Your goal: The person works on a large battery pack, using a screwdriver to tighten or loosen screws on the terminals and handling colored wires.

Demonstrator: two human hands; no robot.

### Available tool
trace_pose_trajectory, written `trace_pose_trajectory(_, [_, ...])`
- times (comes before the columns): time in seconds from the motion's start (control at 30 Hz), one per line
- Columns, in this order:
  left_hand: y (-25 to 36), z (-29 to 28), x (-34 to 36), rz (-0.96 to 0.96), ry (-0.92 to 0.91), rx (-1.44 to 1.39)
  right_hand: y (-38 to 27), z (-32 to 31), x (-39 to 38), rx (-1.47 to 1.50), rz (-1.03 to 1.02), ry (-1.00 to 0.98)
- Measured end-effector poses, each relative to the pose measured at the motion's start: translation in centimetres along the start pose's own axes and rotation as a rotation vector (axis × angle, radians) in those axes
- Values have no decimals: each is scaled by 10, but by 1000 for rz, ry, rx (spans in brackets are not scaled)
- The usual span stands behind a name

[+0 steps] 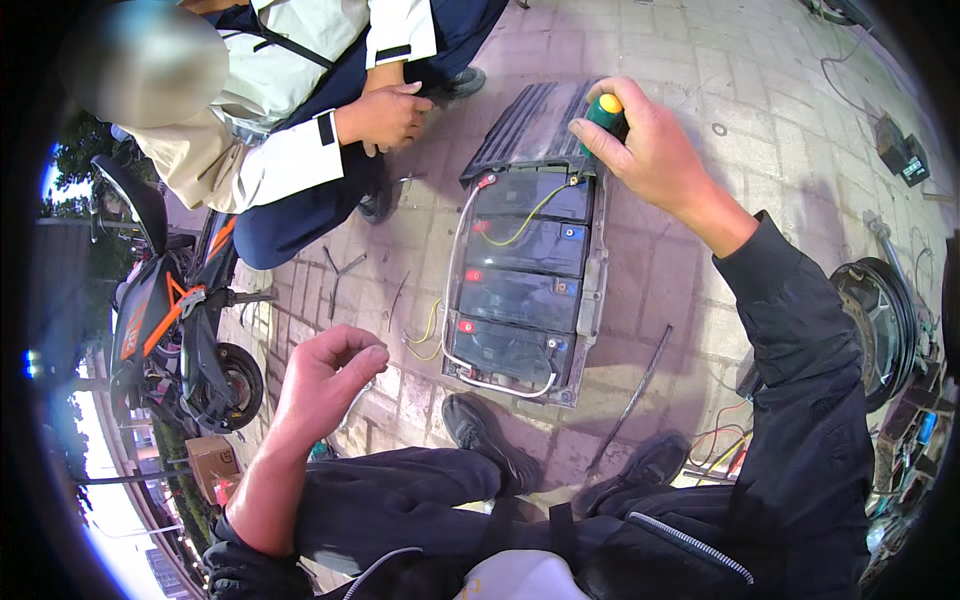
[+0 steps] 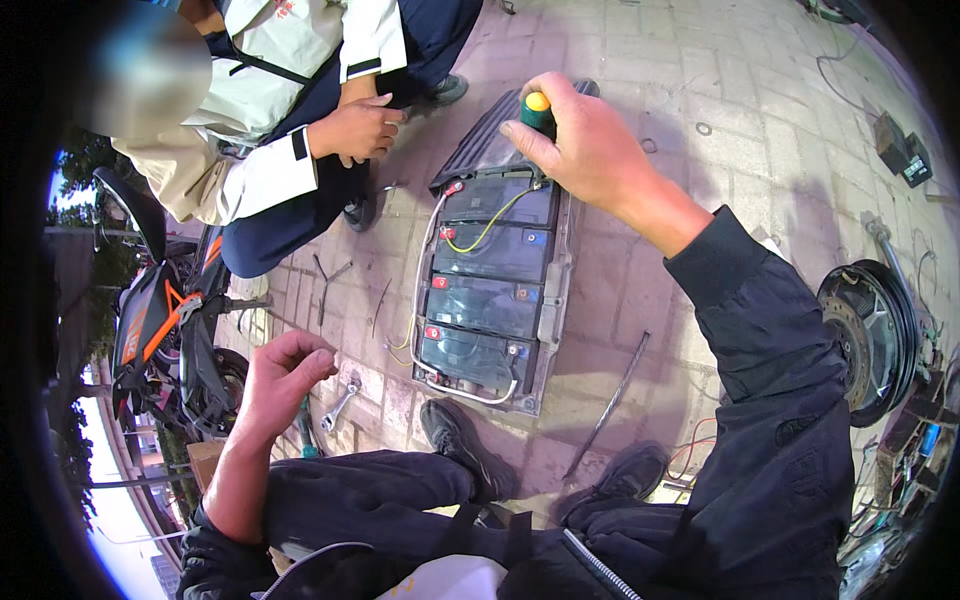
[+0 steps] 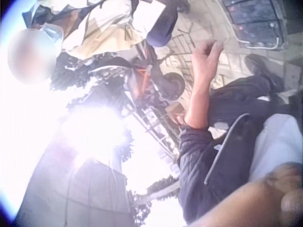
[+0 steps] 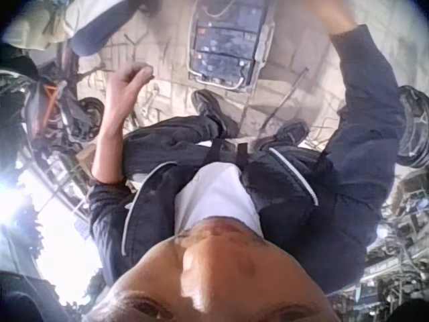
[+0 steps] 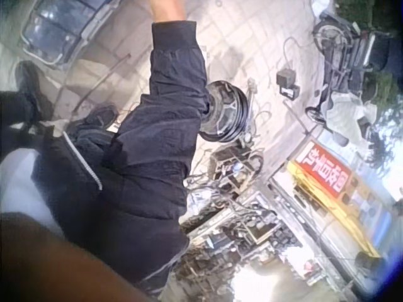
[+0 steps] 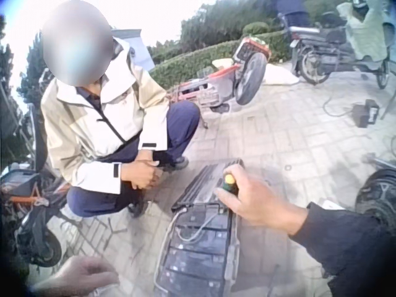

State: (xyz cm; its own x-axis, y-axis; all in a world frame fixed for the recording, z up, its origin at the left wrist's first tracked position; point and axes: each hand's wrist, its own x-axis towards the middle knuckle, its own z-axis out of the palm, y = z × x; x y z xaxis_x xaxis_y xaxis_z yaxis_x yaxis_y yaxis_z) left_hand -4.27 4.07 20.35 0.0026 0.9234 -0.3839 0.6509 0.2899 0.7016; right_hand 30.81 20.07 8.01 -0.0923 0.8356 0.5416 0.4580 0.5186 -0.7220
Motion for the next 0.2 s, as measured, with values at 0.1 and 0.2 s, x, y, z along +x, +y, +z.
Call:
trace_pose_trajectory(0.1, [-4,-5,-6,-49,22,15,6,10,6,-1,5,-28])
trace_pose_trajectory(0.2, [-10,-6,-9,-44,26,28,9,16,9,-34,-30,-31])
